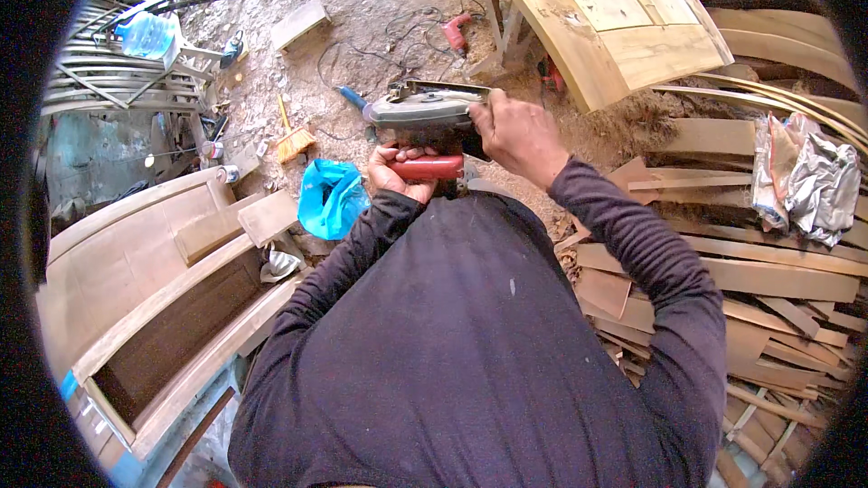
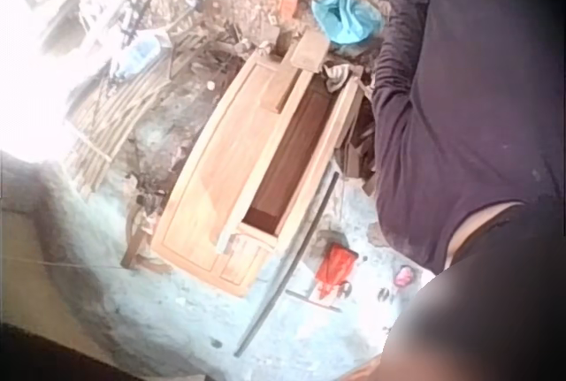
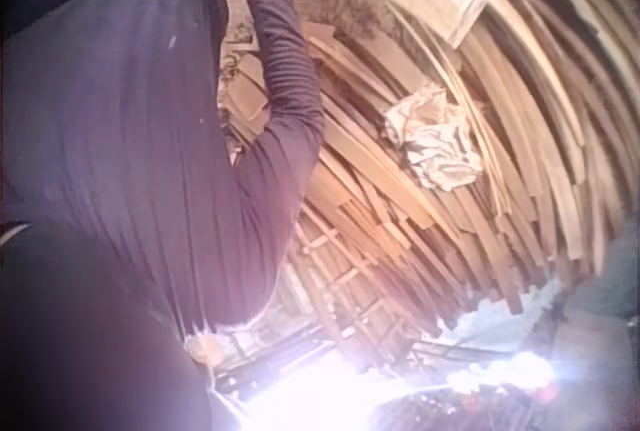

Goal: The person uses a circular saw to cut along a marked line on a large wooden panel, then picks up a hand saw.

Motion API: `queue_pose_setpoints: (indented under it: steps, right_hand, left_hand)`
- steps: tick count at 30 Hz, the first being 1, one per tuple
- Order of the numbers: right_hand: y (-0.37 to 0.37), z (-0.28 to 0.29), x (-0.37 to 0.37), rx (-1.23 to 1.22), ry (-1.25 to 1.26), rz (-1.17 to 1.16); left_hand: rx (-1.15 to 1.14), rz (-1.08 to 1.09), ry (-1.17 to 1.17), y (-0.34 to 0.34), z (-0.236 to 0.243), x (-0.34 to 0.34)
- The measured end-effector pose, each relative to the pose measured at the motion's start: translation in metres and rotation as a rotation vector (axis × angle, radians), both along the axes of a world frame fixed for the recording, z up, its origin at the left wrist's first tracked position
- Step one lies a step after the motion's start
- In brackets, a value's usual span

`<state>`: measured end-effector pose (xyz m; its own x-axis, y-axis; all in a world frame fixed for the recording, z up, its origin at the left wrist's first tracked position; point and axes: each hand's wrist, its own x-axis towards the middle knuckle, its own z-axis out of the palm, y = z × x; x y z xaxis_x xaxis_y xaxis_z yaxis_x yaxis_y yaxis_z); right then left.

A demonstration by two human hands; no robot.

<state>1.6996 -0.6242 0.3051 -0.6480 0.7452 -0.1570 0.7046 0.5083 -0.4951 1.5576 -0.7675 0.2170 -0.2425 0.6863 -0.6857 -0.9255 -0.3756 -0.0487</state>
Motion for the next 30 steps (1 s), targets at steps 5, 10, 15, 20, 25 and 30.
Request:
queue_pose_setpoints:
  steps: [5, 10, 15, 20, 25, 30]
  right_hand:
    - [0.024, 0.011, 0.002, 0.521, -0.052, 0.69]
    - [-0.003, -0.009, -0.002, 0.03, -0.092, 0.216]
    - [0.008, -0.001, 0.003, 0.272, -0.075, 0.414]
    - [0.037, 0.016, 0.003, 0.871, -0.237, 1.018]
    - [0.048, 0.004, -0.002, 0.765, -0.152, 1.096]
    - [0.022, -0.056, -0.002, 0.252, -0.028, 0.308]
  left_hand:
    - [-0.094, -0.011, -0.015, 0.005, 0.008, -0.001]
    - [-0.068, -0.016, 0.004, 0.009, 0.008, 0.002]
    - [-0.061, -0.02, -0.038, 0.008, 0.011, 0.0]
    - [-0.072, -0.009, -0.029, 0.01, 0.006, 0.001]
    - [-0.077, -0.026, -0.073, 0.01, 0.004, 0.001]
    - [-0.095, 0.021, -0.033, 0.01, 0.004, 0.006]
